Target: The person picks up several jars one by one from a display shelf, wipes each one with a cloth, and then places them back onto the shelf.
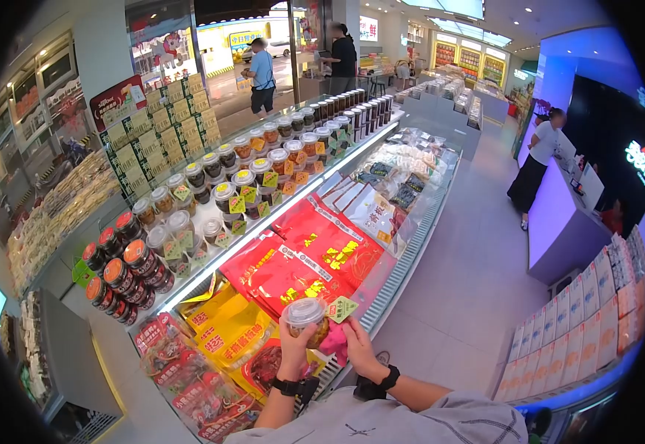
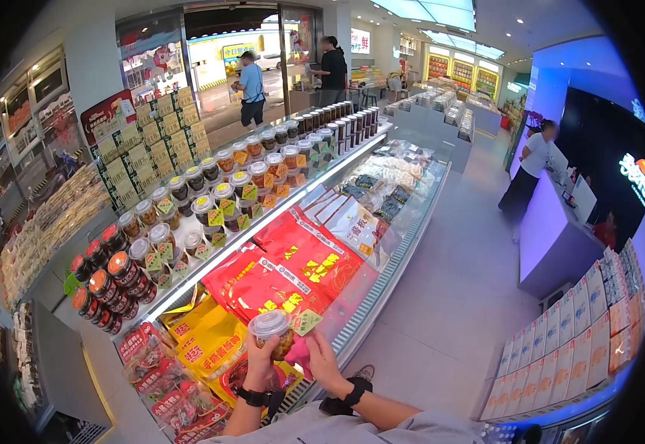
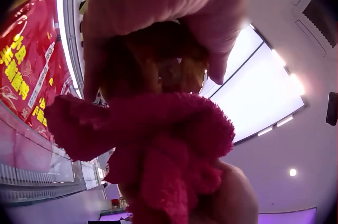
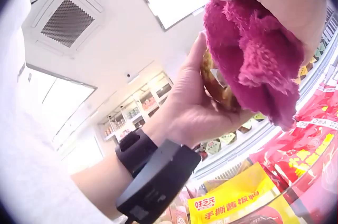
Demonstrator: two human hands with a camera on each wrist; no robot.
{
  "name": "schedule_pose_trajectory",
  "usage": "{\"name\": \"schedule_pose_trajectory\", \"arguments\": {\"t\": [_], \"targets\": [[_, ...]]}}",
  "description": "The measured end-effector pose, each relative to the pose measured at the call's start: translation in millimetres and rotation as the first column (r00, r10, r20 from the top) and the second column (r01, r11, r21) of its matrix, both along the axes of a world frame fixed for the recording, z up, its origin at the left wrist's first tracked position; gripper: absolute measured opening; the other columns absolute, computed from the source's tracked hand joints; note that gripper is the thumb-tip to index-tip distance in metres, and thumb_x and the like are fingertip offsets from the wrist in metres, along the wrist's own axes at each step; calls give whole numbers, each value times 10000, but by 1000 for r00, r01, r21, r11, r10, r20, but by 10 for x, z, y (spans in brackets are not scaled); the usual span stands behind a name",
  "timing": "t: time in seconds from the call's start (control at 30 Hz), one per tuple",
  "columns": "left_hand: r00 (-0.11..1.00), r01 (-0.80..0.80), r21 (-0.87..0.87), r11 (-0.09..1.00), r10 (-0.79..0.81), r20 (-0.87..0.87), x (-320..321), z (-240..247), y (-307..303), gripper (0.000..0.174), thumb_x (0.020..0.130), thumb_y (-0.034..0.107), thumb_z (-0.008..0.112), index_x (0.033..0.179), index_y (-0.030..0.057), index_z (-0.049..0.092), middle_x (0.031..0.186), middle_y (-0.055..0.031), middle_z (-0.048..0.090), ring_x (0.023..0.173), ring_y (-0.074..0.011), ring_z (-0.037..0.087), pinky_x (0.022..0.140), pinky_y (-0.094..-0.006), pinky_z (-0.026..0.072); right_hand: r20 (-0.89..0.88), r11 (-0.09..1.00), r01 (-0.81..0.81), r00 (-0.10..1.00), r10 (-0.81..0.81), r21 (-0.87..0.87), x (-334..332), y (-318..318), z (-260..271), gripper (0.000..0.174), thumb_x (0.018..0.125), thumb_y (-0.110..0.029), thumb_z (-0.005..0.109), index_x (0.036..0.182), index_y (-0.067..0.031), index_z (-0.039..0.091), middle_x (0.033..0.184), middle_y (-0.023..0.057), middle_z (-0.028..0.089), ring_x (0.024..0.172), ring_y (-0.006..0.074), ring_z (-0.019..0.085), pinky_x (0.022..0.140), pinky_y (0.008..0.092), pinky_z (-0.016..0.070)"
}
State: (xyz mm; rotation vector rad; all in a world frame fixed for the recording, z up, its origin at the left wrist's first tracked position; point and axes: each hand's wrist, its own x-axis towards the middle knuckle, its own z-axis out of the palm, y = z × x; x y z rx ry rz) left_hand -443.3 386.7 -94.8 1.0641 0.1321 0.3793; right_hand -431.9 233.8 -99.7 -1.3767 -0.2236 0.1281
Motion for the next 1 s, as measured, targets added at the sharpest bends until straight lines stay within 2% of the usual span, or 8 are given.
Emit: {"name": "schedule_pose_trajectory", "arguments": {"t": [0.23,0.33,0.43,0.57,0.67,0.77,0.87,1.0], "targets": [[996,91,5,996,-91,-24,-100,111,-194,746,744,144,799,1342,29,368,1275,-107,500,1183,-202,499,1007,-343,403,94,997,19,995,-26,75,-98,103,299,439,1026,-209,410,1408,6,387,1289,83,521,1193,145,468,1036,289,357],[996,84,114,990,-82,-14,-137,80,-233,769,738,139,793,1360,26,355,1299,-113,484,1204,-213,482,1031,-354,378,-23,996,29,999,-27,82,113,62,162,438,1034,-260,383,1386,-1,404,1266,82,530,1167,144,487,1017,281,372],[999,24,156,987,-29,28,-151,94,-311,790,753,132,766,1397,15,323,1324,-124,466,1228,-232,461,1066,-362,333,-299,951,79,954,14,297,214,137,57,419,1040,-289,351,1341,-9,437,1247,79,539,1137,140,504,996,276,384],[998,-67,93,993,65,21,-82,33,-385,701,818,149,720,1390,22,336,1314,-130,483,1195,-230,484,1024,-351,374,-173,991,109,980,-95,76,96,178,26,387,1037,-254,363,1326,-6,433,1257,101,535,1168,168,502,1014,300,378],[985,-169,189,967,159,64,-2,60,-446,625,875,159,685,1383,29,347,1288,-142,507,1151,-231,515,971,-344,429,168,976,215,964,-206,-37,-123,201,241,430,1021,-194,379,1387,30,347,1335,172,460,1266,252,436,1075,342,325],[990,-142,99,985,140,27,44,55,-427,710,832,63,690,1419,12,294,1375,-139,423,1253,-242,434,1067,-363,331,360,928,300,909,-209,-219,-252,230,199,499,997,-145,401,1426,63,255,1410,233,357,1342,339,341,1119,378,260],[992,-125,126,984,126,5,38,106,-425,707,843,54,680,1426,14,281,1382,-141,417,1261,-243,426,1065,-363,333,368,926,292,910,-192,-239,-288,242,215,537,979,-129,427,1433,76,226,1441,252,306,1368,377,294,1131,392,232],[994,-110,96,989,107,31,42,26,-375,712,838,52,682,1427,14,283,1374,-137,432,1239,-235,451,1060,-365,345,301,951,274,928,-221,-146,-167,269,165,525,999,-164,402,1443,57,230,1438,195,352,1360,316,333,1115,363,268]]}}
